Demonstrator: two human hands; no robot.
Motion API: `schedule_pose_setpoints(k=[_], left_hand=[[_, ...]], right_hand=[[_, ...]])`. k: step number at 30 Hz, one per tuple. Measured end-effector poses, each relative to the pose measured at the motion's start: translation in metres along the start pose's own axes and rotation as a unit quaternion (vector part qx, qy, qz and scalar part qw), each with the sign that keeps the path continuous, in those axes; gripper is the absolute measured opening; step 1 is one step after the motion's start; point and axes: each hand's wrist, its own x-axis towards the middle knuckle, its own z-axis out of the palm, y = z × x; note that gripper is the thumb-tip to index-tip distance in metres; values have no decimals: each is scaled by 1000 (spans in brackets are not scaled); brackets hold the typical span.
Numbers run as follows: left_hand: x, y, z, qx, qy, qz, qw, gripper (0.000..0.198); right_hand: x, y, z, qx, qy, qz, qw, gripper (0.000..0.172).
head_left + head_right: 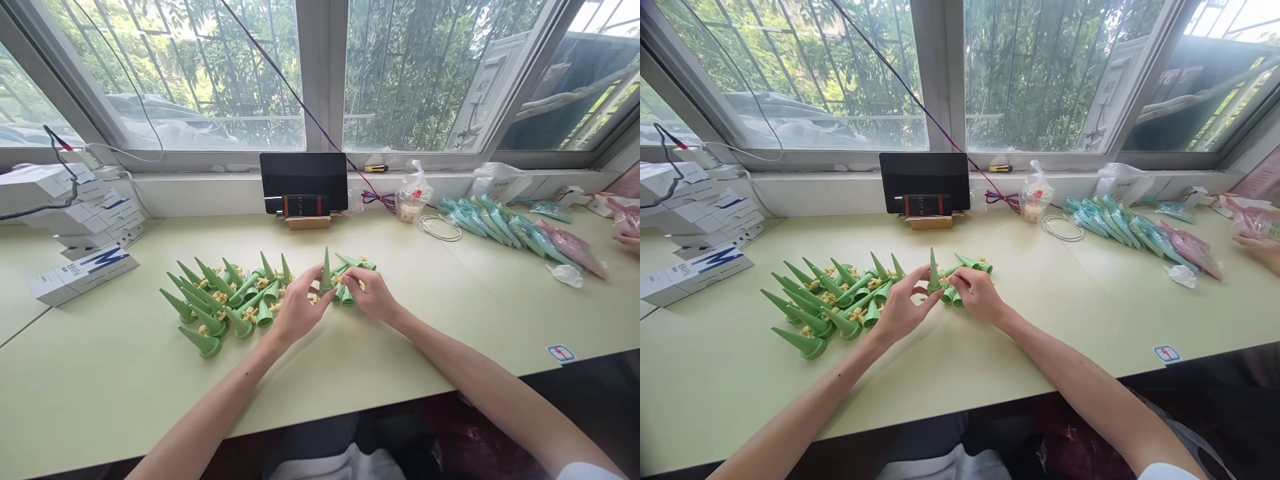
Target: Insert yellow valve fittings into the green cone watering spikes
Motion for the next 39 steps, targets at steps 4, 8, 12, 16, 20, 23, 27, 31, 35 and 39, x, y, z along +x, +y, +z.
schedule_pose_setpoints(k=[4,8,12,16,20,23,27,31,35,39], left_hand=[[0,-1,-1,16,16,4,1000,42],[6,15,-20,64,119,33,990,44],[8,41,-48,170,215,-5,962,51],[-4,51,-66,278,205,-68,936,30],[-19,38,-71,371,163,-134,904,32],[-21,22,-70,398,118,-155,897,28],[-19,7,-65,432,68,-162,885,28],[-18,5,-64,459,14,-187,868,28],[-16,8,-65,475,-11,-197,858,26],[-16,10,-64,499,-11,-181,847,26]], right_hand=[[1,2,0,-5,13,-1,1000,41],[3,6,-1,-4,41,2,999,50],[5,11,-2,-5,66,6,998,53],[5,12,-1,-12,68,9,998,54],[6,13,0,-8,66,0,998,54],[7,14,1,-8,71,-5,997,54],[8,18,1,-14,76,0,997,55],[8,19,2,-14,77,1,997,54],[7,20,2,-12,74,1,997,53],[7,20,2,-14,73,2,997,54]])
